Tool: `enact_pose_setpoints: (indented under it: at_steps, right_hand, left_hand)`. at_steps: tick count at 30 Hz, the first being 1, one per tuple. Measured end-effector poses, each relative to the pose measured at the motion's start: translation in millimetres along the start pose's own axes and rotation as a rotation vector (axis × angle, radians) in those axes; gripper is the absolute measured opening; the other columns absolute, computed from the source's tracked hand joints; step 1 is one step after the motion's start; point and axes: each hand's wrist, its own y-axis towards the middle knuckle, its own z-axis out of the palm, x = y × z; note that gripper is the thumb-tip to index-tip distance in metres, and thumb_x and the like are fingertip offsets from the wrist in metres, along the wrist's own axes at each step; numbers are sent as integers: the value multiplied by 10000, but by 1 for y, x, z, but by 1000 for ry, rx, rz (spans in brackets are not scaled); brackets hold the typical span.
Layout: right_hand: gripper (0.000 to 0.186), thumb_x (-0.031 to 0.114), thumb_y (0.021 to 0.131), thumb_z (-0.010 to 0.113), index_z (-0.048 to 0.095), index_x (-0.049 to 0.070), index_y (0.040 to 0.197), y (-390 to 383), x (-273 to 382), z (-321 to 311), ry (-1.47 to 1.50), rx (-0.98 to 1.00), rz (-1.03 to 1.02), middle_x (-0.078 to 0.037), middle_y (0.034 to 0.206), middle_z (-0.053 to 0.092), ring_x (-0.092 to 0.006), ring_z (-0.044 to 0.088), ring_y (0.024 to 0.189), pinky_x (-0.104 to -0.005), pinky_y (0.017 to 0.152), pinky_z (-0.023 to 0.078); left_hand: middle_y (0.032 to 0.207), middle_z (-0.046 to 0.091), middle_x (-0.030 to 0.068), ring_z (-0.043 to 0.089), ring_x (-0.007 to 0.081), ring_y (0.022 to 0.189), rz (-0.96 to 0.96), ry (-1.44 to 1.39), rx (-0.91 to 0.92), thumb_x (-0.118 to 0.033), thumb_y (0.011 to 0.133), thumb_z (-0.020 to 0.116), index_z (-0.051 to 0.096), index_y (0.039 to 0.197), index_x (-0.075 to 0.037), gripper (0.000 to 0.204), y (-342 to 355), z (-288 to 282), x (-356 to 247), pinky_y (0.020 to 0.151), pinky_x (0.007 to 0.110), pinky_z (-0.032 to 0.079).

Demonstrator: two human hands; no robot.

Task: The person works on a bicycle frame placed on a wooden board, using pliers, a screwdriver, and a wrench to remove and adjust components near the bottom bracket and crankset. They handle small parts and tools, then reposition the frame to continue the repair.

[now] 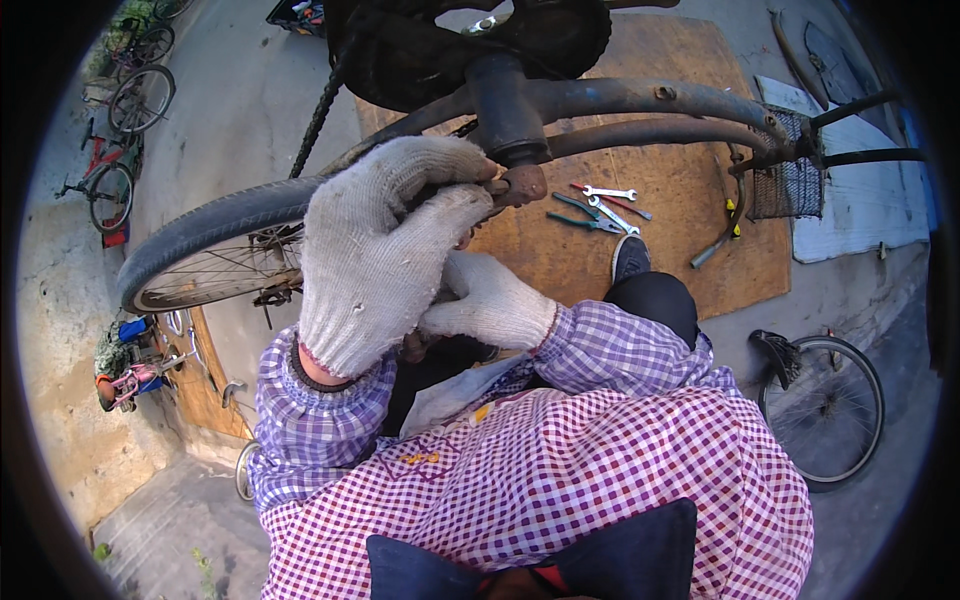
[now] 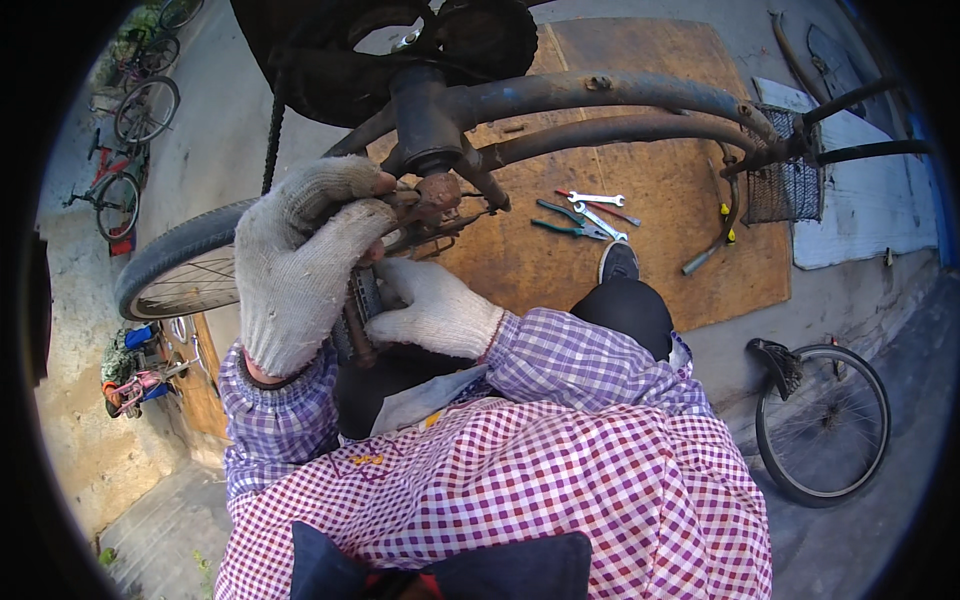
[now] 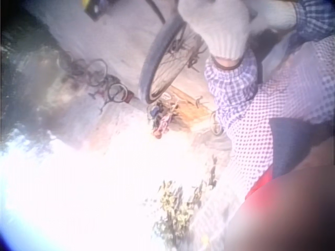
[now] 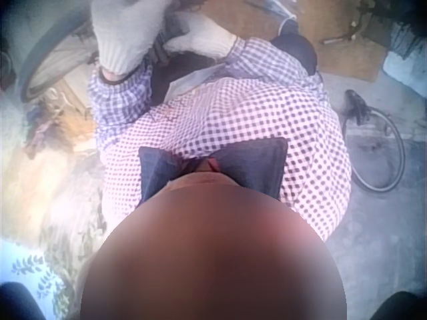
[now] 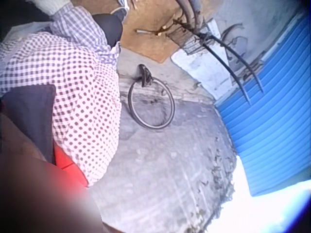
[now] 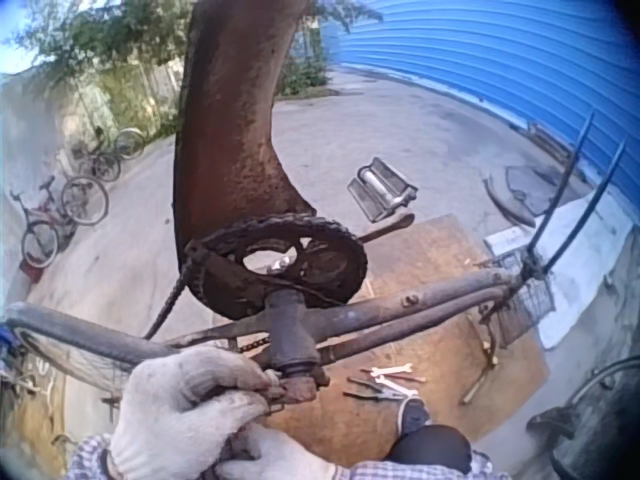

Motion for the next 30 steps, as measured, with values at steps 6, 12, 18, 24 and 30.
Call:
enact_pose_setpoints:
  at_steps: [6, 12, 18, 24, 30]
  right_hand:
    - [790, 211, 839, 774, 441, -85, 1493, -2, 3, 1, 31, -1, 8, -239, 1237, 709, -271, 705, 1115, -362, 991, 544]
    - [824, 220, 844, 768, 412, -94, 1518, -3, 8, -1, -26, 3, 31, -249, 1250, 703, -279, 703, 1121, -365, 1001, 540]
    - [812, 217, 848, 766, 417, -92, 1513, -2, 9, 0, -26, 4, 20, -248, 1257, 701, -278, 697, 1135, -367, 1015, 535]
    - [793, 207, 849, 774, 434, -87, 1502, -5, 14, -2, -30, 13, 52, -247, 1276, 698, -277, 694, 1156, -369, 1027, 531]
    - [788, 205, 849, 778, 440, -86, 1498, -7, 15, -3, -64, 4, 45, -244, 1266, 707, -274, 705, 1138, -368, 1020, 536]
  left_hand:
    - [955, 763, 72, 667, 95, 727, 94, 63, 12, 1, 917, 717, 751, 1120, 25, 206, 2, 0, 3, 651, 231, 525]
    - [964, 757, 66, 665, 94, 745, 139, 98, 25, 5, 922, 716, 749, 1114, 26, 196, 4, -1, 5, 662, 231, 525]
    - [970, 750, 61, 669, 96, 763, 142, 104, 44, 14, 929, 703, 743, 1111, 21, 186, 4, -3, 6, 680, 228, 527]
    - [977, 730, 63, 672, 102, 774, 198, 152, 68, 22, 930, 698, 735, 1115, 20, 188, 5, -3, 9, 687, 227, 528]
    - [1007, 725, 90, 698, 158, 813, 248, 202, 81, -11, 930, 706, 743, 1103, 7, 178, 8, -2, 10, 719, 267, 556]
